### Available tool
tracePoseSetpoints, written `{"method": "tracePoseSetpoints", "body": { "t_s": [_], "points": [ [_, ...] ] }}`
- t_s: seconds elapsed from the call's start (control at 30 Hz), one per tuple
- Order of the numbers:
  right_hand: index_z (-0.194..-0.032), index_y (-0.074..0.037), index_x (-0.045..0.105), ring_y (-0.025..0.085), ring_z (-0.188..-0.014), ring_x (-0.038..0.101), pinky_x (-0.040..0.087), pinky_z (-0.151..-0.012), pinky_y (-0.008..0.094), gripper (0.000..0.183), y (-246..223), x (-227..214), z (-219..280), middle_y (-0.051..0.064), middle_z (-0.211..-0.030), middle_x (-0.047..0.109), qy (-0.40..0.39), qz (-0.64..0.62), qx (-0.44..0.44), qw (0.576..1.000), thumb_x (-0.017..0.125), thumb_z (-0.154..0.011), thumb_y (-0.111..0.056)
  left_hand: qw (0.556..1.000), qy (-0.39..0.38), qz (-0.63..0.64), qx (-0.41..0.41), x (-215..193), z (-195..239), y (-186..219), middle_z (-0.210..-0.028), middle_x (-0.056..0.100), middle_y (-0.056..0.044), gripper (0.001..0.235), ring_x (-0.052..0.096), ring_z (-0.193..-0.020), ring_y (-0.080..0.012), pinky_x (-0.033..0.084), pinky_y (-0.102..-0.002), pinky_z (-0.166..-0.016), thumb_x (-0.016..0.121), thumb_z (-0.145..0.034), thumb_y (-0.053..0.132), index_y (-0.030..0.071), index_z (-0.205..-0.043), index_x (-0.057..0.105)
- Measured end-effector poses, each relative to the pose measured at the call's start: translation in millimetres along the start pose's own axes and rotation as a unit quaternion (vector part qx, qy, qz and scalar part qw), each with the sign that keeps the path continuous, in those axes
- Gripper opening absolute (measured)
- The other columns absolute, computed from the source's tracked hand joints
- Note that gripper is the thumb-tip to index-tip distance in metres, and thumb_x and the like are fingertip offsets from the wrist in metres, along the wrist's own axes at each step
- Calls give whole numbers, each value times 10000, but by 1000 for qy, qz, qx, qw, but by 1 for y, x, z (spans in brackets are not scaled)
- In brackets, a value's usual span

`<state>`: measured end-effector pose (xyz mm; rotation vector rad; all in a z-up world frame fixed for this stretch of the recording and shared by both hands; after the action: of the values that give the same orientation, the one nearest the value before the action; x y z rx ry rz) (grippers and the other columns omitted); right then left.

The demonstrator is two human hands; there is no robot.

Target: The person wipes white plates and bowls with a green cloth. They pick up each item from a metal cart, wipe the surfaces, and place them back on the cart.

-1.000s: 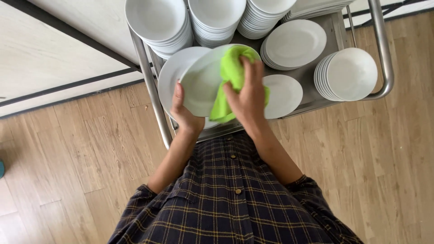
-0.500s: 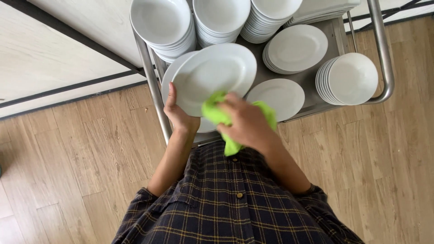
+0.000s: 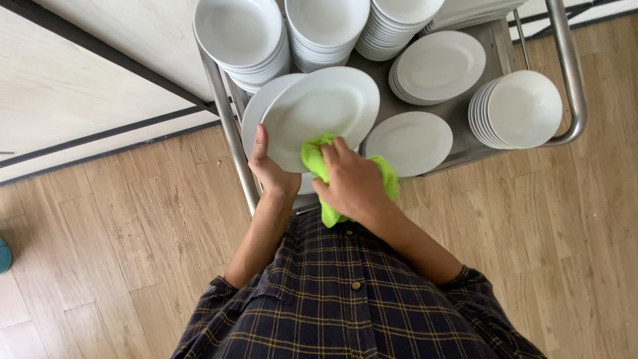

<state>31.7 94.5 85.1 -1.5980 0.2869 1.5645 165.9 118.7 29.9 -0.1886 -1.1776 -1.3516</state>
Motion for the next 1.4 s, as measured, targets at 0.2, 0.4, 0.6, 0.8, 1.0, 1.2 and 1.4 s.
{"method": "tracePoseSetpoints", "body": {
  "t_s": [0.2, 0.4, 0.6, 0.8, 1.0, 1.2, 1.4],
  "points": [
    [-1257, 2, 662, 349, -902, 681, 559, -715, 487, 586, 25, 6, -1, 181, -1114, 590, 71, -434, 27, 898, 735, -697, -154, 999, -11, 9, 39, 1, 5, -5, -1071, 718, -195, 402, 722, -929, -341, 559, -475, -856, 675, -916, 370, 60, -1172, 683],
    [-1382, -22, 484, 262, -1005, 530, 497, -910, 426, 519, 51, -11, -16, 162, -1197, 466, 280, -364, 69, 886, 629, -897, -136, 994, -52, -55, 75, 8, 16, 3, -922, 712, -76, 318, 678, -802, -202, 550, -388, -751, 598, -936, 415, 130, -1051, 683],
    [-1347, 8, 509, 370, -802, 676, 624, -637, 504, 601, 3, 9, -19, 188, -1143, 511, 264, -249, -42, 931, 701, -782, -63, 991, -61, -87, 85, -27, -8, -35, -857, 692, -87, 295, 679, -752, -173, 563, -324, -678, 618, -910, 370, 106, -1030, 673],
    [-1071, -29, 718, 246, -662, 668, 588, -546, 378, 318, -6, -12, -11, 126, -966, 636, 57, -181, -112, 975, 724, -779, -157, 993, -74, -55, 77, 1, 3, -13, -970, 670, -134, 375, 640, -828, -253, 524, -440, -815, 638, -912, 405, 69, -1078, 640],
    [-1300, -88, 670, 332, -805, 650, 591, -683, 428, 586, 30, -38, -5, 220, -1162, 633, 233, -128, -154, 952, 774, -726, -27, 987, -140, -29, 78, 0, 6, -1, -1156, 673, -170, 383, 667, -951, -290, 518, -467, -884, 626, -961, 374, 67, -1188, 656],
    [-1406, -138, 576, 342, -1143, 590, 589, -804, 449, 642, 55, -32, -33, 154, -1270, 532, 305, 73, -48, 948, 832, -818, -106, 994, -102, -32, 38, 9, 21, -4, -1043, 663, -75, 326, 612, -969, -265, 510, -381, -816, 685, -886, 373, 95, -1055, 665],
    [-1188, 8, 653, 382, -979, 643, 597, -702, 464, 460, 41, -12, -11, 233, -1188, 571, 310, 28, 43, 949, 797, -776, -138, 991, -59, -78, 88, 9, 12, 6, -909, 697, -86, 323, 687, -829, -205, 563, -380, -760, 593, -944, 418, 112, -1015, 669]
  ]
}}
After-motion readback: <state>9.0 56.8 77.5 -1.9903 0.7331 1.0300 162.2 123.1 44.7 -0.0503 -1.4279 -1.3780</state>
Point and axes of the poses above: each hand's wrist, its own z-axis away from the middle knuckle, its own x-axis out of the palm, y = z × x, the point moved 2 cm from there along -z, towards the middle knuckle
